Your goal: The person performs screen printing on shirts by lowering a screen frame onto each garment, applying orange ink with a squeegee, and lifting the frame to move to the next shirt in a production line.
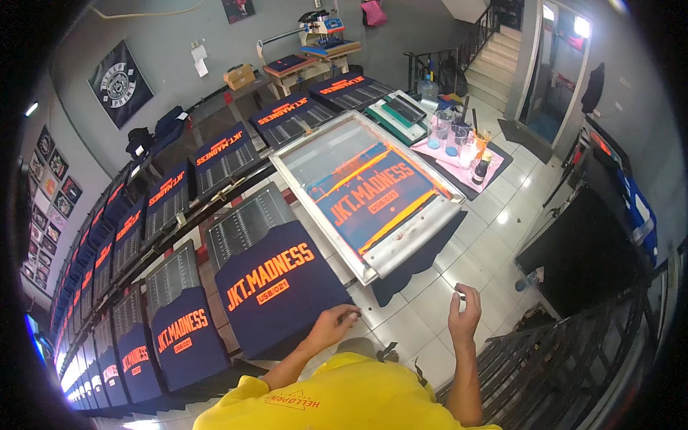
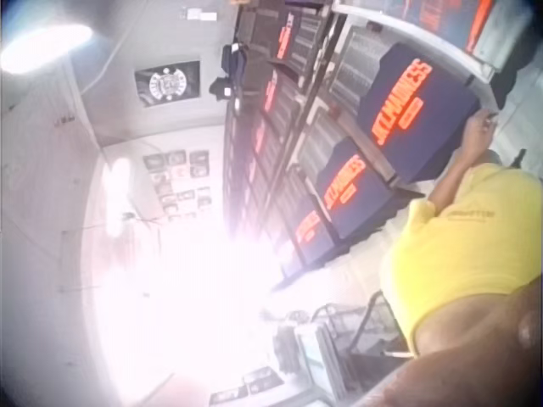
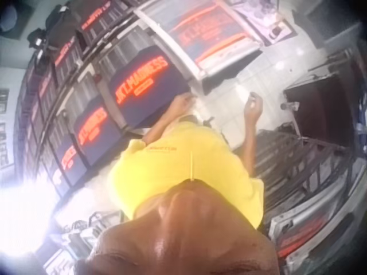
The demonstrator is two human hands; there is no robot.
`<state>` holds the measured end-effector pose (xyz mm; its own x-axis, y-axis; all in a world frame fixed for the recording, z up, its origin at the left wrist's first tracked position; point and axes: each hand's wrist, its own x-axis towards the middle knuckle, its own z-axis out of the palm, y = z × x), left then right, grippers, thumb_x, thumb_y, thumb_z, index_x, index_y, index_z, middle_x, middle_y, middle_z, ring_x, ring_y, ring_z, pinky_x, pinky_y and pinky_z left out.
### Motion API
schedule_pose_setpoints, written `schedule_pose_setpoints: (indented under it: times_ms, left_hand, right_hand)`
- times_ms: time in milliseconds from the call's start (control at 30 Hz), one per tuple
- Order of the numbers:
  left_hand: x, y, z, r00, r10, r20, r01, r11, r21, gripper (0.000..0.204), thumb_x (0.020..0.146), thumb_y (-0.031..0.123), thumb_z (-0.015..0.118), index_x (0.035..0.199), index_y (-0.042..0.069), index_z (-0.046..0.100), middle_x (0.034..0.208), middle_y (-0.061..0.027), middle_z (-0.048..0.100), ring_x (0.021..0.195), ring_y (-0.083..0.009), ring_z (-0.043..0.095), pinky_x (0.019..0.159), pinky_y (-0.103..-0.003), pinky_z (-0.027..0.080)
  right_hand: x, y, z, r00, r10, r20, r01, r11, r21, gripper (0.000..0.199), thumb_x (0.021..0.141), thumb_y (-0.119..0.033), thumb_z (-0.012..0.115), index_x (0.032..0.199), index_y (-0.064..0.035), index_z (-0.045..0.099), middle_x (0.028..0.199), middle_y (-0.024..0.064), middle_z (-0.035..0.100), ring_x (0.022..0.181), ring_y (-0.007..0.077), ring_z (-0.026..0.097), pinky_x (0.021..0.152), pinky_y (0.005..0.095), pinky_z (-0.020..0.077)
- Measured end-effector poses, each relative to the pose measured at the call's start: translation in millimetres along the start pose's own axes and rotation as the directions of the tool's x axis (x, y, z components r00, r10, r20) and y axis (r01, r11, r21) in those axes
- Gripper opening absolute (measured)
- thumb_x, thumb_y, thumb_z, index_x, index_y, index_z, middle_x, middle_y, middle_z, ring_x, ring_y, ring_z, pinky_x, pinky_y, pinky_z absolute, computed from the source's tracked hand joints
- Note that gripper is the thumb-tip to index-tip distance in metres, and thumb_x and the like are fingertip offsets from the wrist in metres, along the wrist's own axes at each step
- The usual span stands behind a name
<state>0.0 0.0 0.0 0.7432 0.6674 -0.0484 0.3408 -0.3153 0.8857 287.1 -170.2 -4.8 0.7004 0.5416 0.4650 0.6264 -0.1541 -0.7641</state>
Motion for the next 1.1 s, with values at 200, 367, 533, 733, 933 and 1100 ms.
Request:
schedule_pose_setpoints:
  times_ms: [200,367,533,733,933,1100]
  left_hand:
    - [64.0,-28.0,9.2,0.943,-0.1,-0.317,0.077,0.993,-0.084,0.024,0.096,0.013,0.058,0.113,-0.003,0.066,0.088,-0.0111,0.072,0.075,-0.0136,0.066,0.067,-0.029,0.052]
    - [134.2,-38.5,6.3,0.849,-0.124,-0.513,0.112,0.992,-0.055,0.021,0.093,0.012,0.06,0.109,0.001,0.069,0.092,-0.012,0.069,0.077,-0.019,0.064,0.07,-0.032,0.051]
    - [158.5,-27.7,-1.7,0.759,-0.177,-0.626,0.181,0.982,-0.057,0.021,0.089,0.011,0.063,0.107,0.001,0.068,0.106,-0.0158,0.066,0.1,-0.0283,0.062,0.086,-0.037,0.049]
    - [163.3,-38.3,9.6,0.645,-0.112,-0.756,0.213,0.976,0.037,0.029,0.088,0.01,0.062,0.115,0.0,0.061,0.117,-0.0171,0.062,0.11,-0.0347,0.057,0.098,-0.041,0.044]
    - [175.9,-39.0,43.2,0.513,-0.229,-0.828,0.348,0.936,-0.043,0.043,0.091,0.016,0.061,0.129,-0.003,0.053,0.128,-0.0224,0.056,0.123,-0.0372,0.053,0.105,-0.042,0.041]
    - [191.5,-27.7,68.7,0.338,-0.34,-0.877,0.42,0.889,-0.182,0.044,0.094,0.02,0.058,0.129,-0.006,0.052,0.129,-0.0232,0.055,0.12,-0.0383,0.054,0.103,-0.041,0.043]
  right_hand:
    - [81.7,37.1,16.4,0.999,-0.029,-0.024,0.03,0.999,0.043,0.016,0.093,-0.003,0.056,0.106,0.0031,0.063,0.098,0.0159,0.066,0.09,0.0275,0.064,0.078,0.035,0.0516]
    - [148.9,81.2,30.1,1.0,0.027,0.005,-0.027,0.999,0.045,0.017,0.094,-0.004,0.056,0.108,0.003,0.064,0.095,0.0141,0.07,0.088,0.0229,0.067,0.076,0.0326,0.0521]
    - [213.2,113.7,45.9,0.986,0.071,0.15,-0.1,0.976,0.196,0.022,0.096,-0.005,0.053,0.116,0.0024,0.061,0.091,0.0127,0.069,0.079,0.0179,0.068,0.075,0.0308,0.0526]
    - [281.3,163.9,87.5,0.955,0.107,0.277,-0.187,0.942,0.279,0.025,0.101,-0.015,0.051,0.121,0.0,0.059,0.09,0.0076,0.066,0.079,0.0146,0.066,0.069,0.0281,0.053]
    - [361.5,228.4,126.0,0.92,-0.065,0.386,-0.006,0.984,0.179,0.031,0.1,-0.019,0.055,0.121,0.0032,0.058,0.103,0.0159,0.067,0.095,0.0221,0.066,0.079,0.0328,0.0533]
    - [399.4,247.4,152.9,0.857,-0.09,0.508,0.07,0.996,0.058,0.033,0.099,-0.016,0.055,0.123,0.0056,0.057,0.117,0.02,0.065,0.104,0.0285,0.066,0.087,0.0372,0.0539]
